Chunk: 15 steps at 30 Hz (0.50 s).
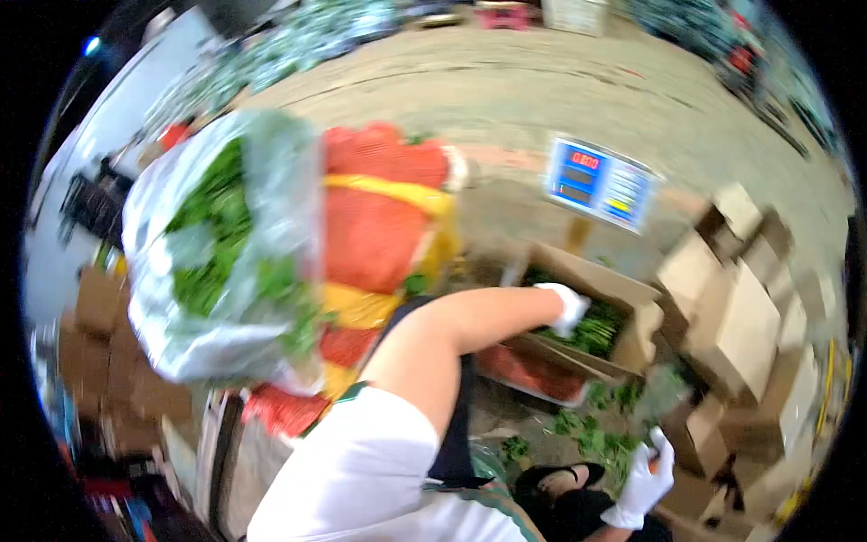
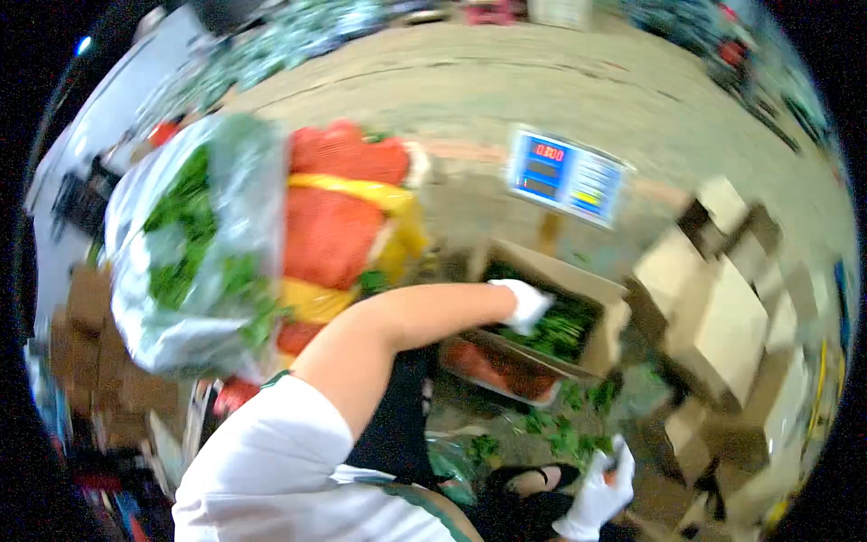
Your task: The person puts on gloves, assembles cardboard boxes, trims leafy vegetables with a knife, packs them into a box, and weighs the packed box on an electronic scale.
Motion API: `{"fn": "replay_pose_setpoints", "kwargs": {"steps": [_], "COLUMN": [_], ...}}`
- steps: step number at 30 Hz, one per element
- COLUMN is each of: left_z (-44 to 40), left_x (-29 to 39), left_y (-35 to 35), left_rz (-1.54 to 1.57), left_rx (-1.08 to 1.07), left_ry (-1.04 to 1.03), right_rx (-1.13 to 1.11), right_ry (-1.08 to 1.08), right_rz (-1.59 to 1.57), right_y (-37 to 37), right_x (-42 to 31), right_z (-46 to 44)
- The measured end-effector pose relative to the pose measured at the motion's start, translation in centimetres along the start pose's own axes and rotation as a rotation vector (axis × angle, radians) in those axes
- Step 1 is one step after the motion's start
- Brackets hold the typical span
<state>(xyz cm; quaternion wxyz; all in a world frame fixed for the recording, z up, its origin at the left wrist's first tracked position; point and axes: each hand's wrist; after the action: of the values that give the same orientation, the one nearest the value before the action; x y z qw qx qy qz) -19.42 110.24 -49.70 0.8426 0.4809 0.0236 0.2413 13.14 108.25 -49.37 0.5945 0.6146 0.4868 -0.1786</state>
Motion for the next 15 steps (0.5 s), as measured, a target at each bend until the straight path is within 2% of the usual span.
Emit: {"fn": "replay_pose_setpoints", "kwargs": {"steps": [1,2,3,4,5,6,8,10,12,14,15], "left_z": [2.6,2.6,9.7,10.7,9.5,14.8,22.2,26.1,29.3,34.3,35.1], "left_x": [0.5,-0.6,1.8,0.9,1.1,-0.3,-3.9,-8.4,-13.2,-17.1,-17.0], "left_y": [1.8,0.8,5.6,4.5,4.0,5.4,7.2,8.8,9.8,9.1,9.0], "left_rz": [-0.062,-0.093,-0.124,-0.038,-0.06,0.001,-0.045,-0.029,-0.039,0.211,0.216], "left_rx": [0.022,0.129,0.158,0.377,0.399,0.628,0.784,0.881,0.928,0.912,0.9], "left_ry": [-0.014,-0.061,-0.142,-0.244,-0.269,-0.31,-0.141,0.093,0.383,0.552,0.573], "right_rx": [-0.001,-0.029,0.015,0.067,0.049,0.021,-0.003,-0.033,-0.078,-0.072,-0.074], "right_ry": [-0.05,0.045,0.121,0.196,0.188,0.171,0.177,0.09,0.116,0.023,0.085], "right_rz": [-0.061,0.013,0.042,0.082,0.073,0.041,0.006,-0.249,-0.329,-0.366,-0.341], "right_y": [-0.3,0.0,-0.6,-0.4,-0.4,-0.7,-0.7,-1.1,-1.1,-1.2,-1.2], "right_x": [-4.7,-3.8,-5.0,-6.1,-4.7,-4.7,-5.2,-2.4,-0.4,-1.4,-1.5], "right_z": [-0.4,-0.5,0.0,0.5,-0.3,-0.1,1.0,0.2,-0.3,0.1,0.4]}}
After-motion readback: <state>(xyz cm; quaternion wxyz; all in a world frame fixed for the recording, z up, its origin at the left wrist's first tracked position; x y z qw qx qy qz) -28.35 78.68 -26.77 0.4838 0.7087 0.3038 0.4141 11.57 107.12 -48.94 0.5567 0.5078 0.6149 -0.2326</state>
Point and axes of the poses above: each hand's wrist, its own z-axis away from the middle knuckle, its own y-axis out of the back of the hand, x = y × z, and after that the axes turned 14 degrees about y, right-handed
